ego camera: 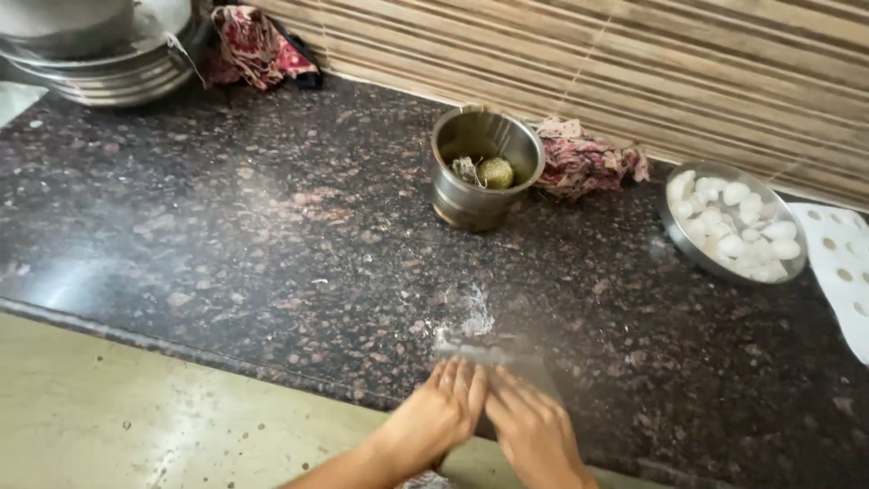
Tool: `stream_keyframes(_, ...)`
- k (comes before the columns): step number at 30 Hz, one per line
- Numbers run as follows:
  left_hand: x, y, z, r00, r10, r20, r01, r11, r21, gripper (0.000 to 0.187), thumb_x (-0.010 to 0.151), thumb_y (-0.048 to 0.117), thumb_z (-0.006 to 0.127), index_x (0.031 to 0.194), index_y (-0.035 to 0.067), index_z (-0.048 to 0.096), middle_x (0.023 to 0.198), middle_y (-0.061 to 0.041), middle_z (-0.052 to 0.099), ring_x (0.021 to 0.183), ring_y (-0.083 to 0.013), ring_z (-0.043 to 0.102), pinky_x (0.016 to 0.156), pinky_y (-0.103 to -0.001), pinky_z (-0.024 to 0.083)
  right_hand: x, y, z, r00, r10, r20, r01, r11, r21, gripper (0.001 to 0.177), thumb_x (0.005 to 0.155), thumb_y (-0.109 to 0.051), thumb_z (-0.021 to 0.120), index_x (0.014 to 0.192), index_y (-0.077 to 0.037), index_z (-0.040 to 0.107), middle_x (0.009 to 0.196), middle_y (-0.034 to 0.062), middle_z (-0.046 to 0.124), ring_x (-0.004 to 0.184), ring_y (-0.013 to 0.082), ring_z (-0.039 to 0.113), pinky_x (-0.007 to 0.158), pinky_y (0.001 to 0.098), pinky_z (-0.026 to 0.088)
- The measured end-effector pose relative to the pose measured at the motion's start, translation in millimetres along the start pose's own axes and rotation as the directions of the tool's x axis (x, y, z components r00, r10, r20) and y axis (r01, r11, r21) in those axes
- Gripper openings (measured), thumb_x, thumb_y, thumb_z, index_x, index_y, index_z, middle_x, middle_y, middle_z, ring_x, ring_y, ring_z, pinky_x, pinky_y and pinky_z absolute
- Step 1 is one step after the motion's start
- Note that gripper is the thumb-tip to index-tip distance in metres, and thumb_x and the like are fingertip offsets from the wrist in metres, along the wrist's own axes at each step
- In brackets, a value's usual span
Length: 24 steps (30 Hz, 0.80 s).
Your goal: The person holds a green wax ball with an embedded wick on the counter and repeatedly shaves it with a large flat blade, producing white shavings. They gather the shavings with the blade and a paper sheet into a steel cup, wipe the counter with a cloth, rinse the cloth at the sink, and handle silicone molds with brown residue.
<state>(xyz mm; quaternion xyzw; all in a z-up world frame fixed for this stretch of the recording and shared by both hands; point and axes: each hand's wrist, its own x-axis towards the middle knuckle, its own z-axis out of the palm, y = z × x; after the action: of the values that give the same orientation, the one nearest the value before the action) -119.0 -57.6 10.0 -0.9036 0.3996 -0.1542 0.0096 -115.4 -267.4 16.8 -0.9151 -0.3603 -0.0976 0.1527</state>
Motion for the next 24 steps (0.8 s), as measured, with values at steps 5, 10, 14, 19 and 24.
stream_keyframes(5,20.1,-22.8,-9.5,0.998,-0.026,0.055,0.027,0.999,-0.022,0.054,0.088,0.01,0.057,0.132,-0.019,0.048,0.127,-0.035,0.062,0.12,-0.0419,0.064,0.105,-0.046,0.05,23.1,-5.8,-15.4,0.997,0.057,-0.041,-0.059,0.998,-0.035,0.047,0.069,-0.004,0.068,0.117,-0.003,0.067,0.127,0.0196,0.067,0.12,0.037,0.065,0.099,0.0478,0.052)
stream_keyframes(10,4.5,-9.8,2.5,0.999,0.036,-0.022,-0.036,0.999,-0.024,0.058,0.09,0.015,0.058,0.134,-0.021,0.045,0.123,-0.039,0.061,0.116,-0.046,0.064,0.103,-0.05,0.049,16.9,-8.7,-10.8,0.997,0.071,0.003,-0.071,0.997,-0.017,0.047,0.068,-0.001,0.067,0.115,-0.002,0.068,0.125,0.021,0.07,0.117,0.0361,0.066,0.093,0.0462,0.053)
stream_keyframes(14,29.5,-38.4,-22.1,0.997,-0.011,0.076,0.017,0.997,-0.079,0.063,0.082,0.007,0.059,0.136,-0.021,0.042,0.123,-0.034,0.064,0.118,-0.0434,0.064,0.104,-0.046,0.05,35.5,-5.1,-18.3,0.995,0.087,-0.051,-0.089,0.995,-0.034,0.044,0.07,-0.003,0.067,0.114,-0.002,0.069,0.122,0.0204,0.071,0.114,0.0369,0.067,0.093,0.0471,0.054)
stream_keyframes(19,16.4,-17.7,-24.8,0.992,-0.001,0.126,-0.005,0.999,0.045,0.072,0.072,0.006,0.061,0.135,-0.021,0.042,0.122,-0.035,0.064,0.115,-0.042,0.065,0.102,-0.044,0.05,25.1,-4.9,-12.3,0.997,0.071,-0.017,-0.071,0.997,-0.015,0.031,0.077,-0.002,0.068,0.108,-0.003,0.068,0.12,0.0178,0.073,0.117,0.0358,0.068,0.097,0.0471,0.055)
stream_keyframes(24,31.8,-39.0,16.1,0.991,-0.102,-0.09,0.102,0.995,-0.012,0.06,0.086,0.009,0.064,0.135,-0.019,0.045,0.125,-0.035,0.063,0.118,-0.043,0.065,0.104,-0.046,0.05,53.7,10.5,-8.3,0.991,-0.026,-0.132,0.015,0.996,-0.088,0.036,0.071,-0.002,0.065,0.107,-0.001,0.069,0.121,0.0222,0.071,0.113,0.0367,0.068,0.094,0.0478,0.054)
